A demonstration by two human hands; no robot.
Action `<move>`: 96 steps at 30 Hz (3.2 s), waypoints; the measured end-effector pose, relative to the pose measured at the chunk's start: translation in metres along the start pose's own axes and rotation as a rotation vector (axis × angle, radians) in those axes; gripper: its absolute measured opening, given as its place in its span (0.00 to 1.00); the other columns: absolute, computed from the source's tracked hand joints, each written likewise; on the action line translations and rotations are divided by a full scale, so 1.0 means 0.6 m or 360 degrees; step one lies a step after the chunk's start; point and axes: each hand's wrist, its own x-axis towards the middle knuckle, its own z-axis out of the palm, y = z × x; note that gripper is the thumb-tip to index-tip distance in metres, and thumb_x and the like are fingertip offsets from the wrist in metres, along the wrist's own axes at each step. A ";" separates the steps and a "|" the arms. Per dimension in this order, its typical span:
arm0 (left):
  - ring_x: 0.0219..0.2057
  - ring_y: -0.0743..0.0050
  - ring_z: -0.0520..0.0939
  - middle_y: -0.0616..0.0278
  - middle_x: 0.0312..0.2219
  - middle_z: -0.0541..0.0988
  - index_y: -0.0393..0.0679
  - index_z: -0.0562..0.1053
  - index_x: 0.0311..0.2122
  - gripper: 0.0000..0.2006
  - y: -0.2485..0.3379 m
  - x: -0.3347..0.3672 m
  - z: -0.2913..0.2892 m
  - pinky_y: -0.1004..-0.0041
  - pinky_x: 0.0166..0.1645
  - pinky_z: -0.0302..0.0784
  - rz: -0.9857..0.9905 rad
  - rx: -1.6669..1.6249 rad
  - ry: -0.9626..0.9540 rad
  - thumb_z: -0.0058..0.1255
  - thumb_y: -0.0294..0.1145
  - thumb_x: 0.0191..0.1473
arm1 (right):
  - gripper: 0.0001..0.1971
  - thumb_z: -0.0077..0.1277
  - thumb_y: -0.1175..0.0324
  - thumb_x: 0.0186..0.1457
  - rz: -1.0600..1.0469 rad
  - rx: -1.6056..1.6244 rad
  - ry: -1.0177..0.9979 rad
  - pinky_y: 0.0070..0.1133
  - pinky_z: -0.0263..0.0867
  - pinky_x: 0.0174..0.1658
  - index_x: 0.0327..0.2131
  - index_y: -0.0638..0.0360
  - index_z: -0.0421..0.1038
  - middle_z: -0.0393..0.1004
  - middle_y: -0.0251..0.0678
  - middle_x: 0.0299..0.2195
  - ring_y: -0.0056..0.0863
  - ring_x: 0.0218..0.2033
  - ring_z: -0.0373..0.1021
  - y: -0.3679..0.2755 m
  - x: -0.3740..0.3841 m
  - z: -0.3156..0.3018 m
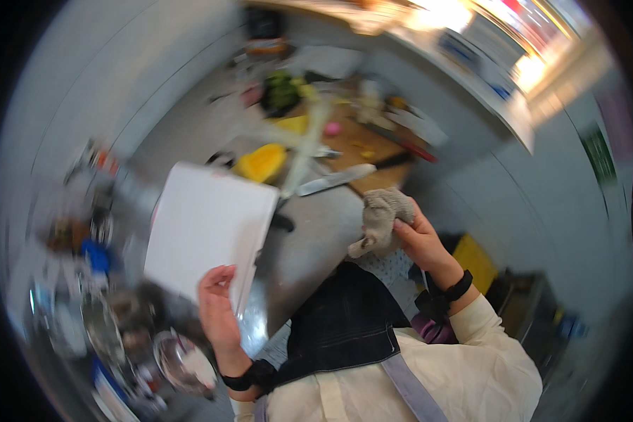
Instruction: The person frosts a cake with white cream using a spatula, smooths the sides and top, and then cleans a small tray with a cloth at a sink.
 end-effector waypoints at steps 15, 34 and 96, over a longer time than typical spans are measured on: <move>0.47 0.66 0.72 0.61 0.48 0.67 0.49 0.58 0.54 0.19 -0.144 -0.381 0.709 0.61 0.47 0.75 -0.1503 -0.0185 -0.2518 0.38 0.38 0.58 | 0.26 0.52 0.68 0.51 -0.0384 -0.1686 0.1394 0.26 0.60 0.49 0.54 0.57 0.58 0.65 0.42 0.47 0.37 0.49 0.62 0.006 -0.720 -0.145; 0.54 0.49 0.65 0.49 0.56 0.60 0.41 0.53 0.59 0.35 -0.301 -1.229 1.455 0.64 0.56 0.62 0.1061 0.0471 -0.3564 0.49 0.37 0.45 | 0.28 0.50 0.67 0.51 0.0230 -0.2509 0.3061 0.33 0.50 0.58 0.57 0.50 0.56 0.52 0.34 0.60 0.37 0.59 0.52 -0.108 -1.554 -0.448; 0.44 0.70 0.72 0.64 0.44 0.70 0.43 0.64 0.50 0.18 -0.407 -1.277 1.309 0.72 0.48 0.68 -0.2342 -0.0260 -0.2721 0.37 0.42 0.60 | 0.21 0.38 0.58 0.59 -0.0807 0.0331 0.2920 0.20 0.58 0.45 0.48 0.63 0.65 0.70 0.36 0.40 0.24 0.40 0.64 0.073 -1.397 -0.712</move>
